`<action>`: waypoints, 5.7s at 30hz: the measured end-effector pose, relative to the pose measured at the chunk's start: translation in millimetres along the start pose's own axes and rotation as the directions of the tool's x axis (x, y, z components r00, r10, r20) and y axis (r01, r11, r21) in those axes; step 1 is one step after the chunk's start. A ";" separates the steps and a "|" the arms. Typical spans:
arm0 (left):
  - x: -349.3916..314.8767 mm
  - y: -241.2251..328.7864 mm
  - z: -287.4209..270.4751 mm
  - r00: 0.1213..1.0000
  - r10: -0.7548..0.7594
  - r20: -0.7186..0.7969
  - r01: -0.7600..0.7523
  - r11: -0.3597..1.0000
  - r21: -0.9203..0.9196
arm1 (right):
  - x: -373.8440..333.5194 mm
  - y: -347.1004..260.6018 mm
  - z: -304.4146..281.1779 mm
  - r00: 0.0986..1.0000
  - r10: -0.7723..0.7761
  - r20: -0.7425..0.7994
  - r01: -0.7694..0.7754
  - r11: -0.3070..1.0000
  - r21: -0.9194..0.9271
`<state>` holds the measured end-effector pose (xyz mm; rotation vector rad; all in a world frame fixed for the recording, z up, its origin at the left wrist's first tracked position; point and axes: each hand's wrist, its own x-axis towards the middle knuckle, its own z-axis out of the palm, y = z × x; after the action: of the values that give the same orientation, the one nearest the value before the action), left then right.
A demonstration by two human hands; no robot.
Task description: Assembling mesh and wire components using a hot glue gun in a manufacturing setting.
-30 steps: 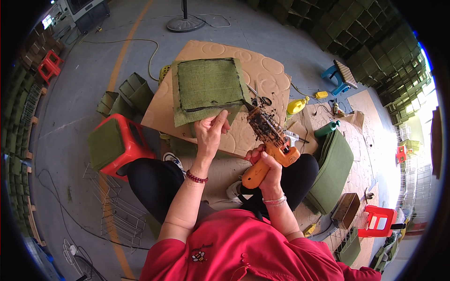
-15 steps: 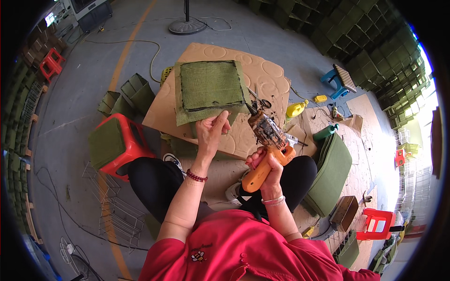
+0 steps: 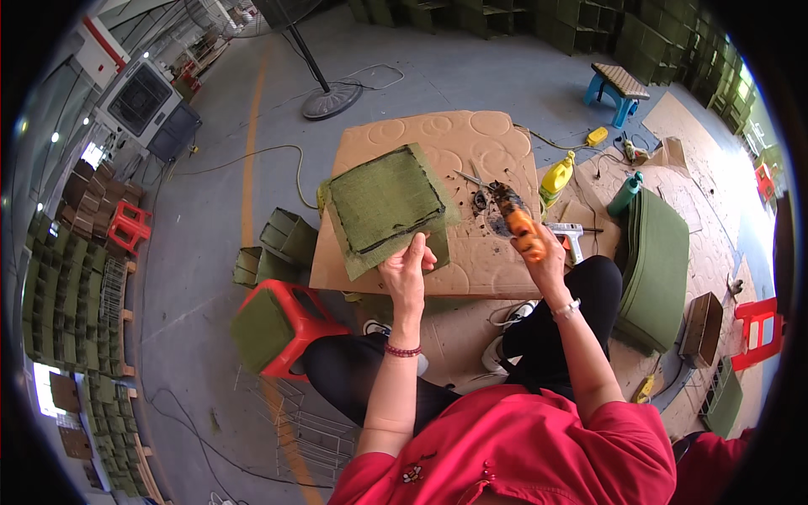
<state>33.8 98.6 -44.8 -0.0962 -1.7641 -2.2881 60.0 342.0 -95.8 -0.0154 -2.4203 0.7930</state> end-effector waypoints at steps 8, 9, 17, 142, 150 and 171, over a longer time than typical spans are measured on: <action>5.1 2.1 -1.9 0.998 -0.012 0.070 0.011 1.000 0.013 | -17.4 35.7 40.0 0.998 -0.055 0.044 0.065 0.958 -0.280; 4.4 2.6 -4.4 0.998 -0.014 0.062 0.013 1.000 0.012 | -20.6 36.7 42.5 0.999 -0.031 0.035 0.039 0.967 -0.253; -6.5 22.9 -54.0 0.996 -0.085 -0.004 0.085 0.996 0.017 | -35.6 21.2 20.9 0.993 0.063 -0.097 -0.068 0.997 -0.044; -19.4 24.6 19.0 0.996 0.083 -0.018 -0.060 0.845 0.531 | 1.2 -30.8 -7.2 0.647 -0.327 0.689 -0.763 -0.291 0.578; -20.4 22.7 20.3 0.998 0.062 -0.014 -0.047 0.869 0.492 | -7.2 -36.3 6.3 0.649 -0.289 0.703 -0.758 -0.323 0.567; -24.5 28.0 3.8 0.996 0.033 0.082 -0.074 0.825 0.560 | -3.3 -39.7 15.2 0.625 -0.223 0.748 -0.779 -0.242 0.578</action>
<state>63.7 99.5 -22.4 -0.1124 -2.3608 -1.6461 61.2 300.5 -85.8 0.2564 -1.2791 3.3680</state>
